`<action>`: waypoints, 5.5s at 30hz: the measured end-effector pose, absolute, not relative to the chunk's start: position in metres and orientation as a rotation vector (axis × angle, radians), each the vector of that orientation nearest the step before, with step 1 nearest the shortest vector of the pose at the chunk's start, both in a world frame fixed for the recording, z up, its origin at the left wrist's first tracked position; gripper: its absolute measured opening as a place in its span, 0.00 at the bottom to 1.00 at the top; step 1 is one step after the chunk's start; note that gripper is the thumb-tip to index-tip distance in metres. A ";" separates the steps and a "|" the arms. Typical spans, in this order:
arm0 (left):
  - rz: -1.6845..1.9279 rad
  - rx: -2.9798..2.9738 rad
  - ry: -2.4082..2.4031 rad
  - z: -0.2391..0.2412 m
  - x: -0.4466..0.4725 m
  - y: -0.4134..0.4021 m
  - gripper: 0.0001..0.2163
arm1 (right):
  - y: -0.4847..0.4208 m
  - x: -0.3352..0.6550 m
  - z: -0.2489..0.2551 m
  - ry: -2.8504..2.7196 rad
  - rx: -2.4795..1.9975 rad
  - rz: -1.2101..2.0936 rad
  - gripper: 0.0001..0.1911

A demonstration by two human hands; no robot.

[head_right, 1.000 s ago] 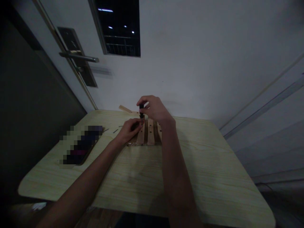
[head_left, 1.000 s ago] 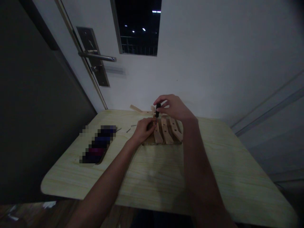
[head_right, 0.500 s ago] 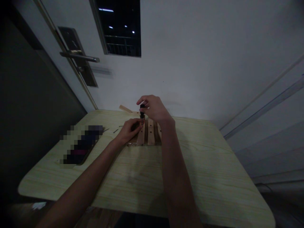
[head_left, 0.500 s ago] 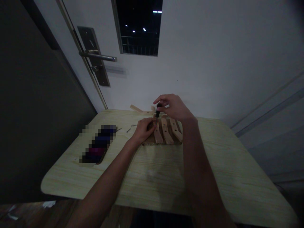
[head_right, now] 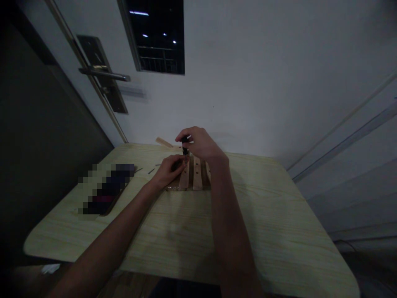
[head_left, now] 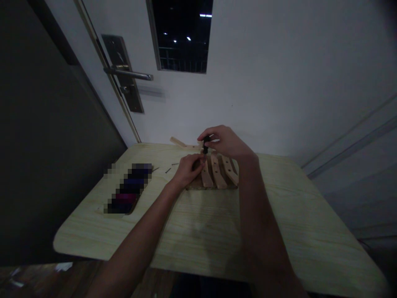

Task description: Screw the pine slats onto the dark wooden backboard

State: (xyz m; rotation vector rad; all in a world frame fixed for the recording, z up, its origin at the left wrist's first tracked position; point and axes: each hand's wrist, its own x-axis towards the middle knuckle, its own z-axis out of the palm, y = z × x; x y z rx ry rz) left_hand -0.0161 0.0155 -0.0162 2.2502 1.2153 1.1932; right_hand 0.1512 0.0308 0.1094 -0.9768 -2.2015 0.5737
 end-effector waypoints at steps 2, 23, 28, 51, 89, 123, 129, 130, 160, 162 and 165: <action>1.193 2.251 1.214 -0.016 -0.016 0.016 0.13 | 0.032 0.151 0.108 -2.200 -0.979 0.561 0.13; 1.183 2.259 1.225 -0.017 -0.017 0.015 0.14 | 0.031 0.153 0.106 -2.166 -0.919 0.583 0.12; 1.193 2.270 1.228 -0.018 -0.017 0.016 0.14 | 0.033 0.152 0.106 -2.164 -0.991 0.527 0.12; 1.189 2.254 1.217 -0.014 -0.016 0.013 0.13 | 0.032 0.151 0.107 -2.191 -1.024 0.501 0.13; 1.178 2.261 1.217 -0.015 -0.016 0.014 0.15 | 0.033 0.150 0.106 -2.144 -1.049 0.475 0.03; 1.191 2.239 1.228 -0.016 -0.016 0.015 0.13 | 0.027 0.156 0.113 -2.139 -0.992 0.505 0.13; 1.203 2.264 1.217 -0.017 -0.017 0.016 0.13 | 0.028 0.155 0.114 -2.137 -1.005 0.501 0.12; 1.204 2.268 1.217 -0.017 -0.017 0.016 0.13 | 0.028 0.155 0.114 -2.134 -1.021 0.490 0.10; 1.206 2.272 1.209 -0.016 -0.016 0.015 0.12 | 0.034 0.153 0.106 -2.188 -1.000 0.556 0.11; 1.215 2.277 1.209 -0.016 -0.016 0.015 0.12 | 0.033 0.151 0.108 -2.189 -1.036 0.532 0.08; 1.213 2.290 1.203 -0.016 -0.016 0.015 0.12 | 0.031 0.149 0.109 -2.168 -1.095 0.517 0.05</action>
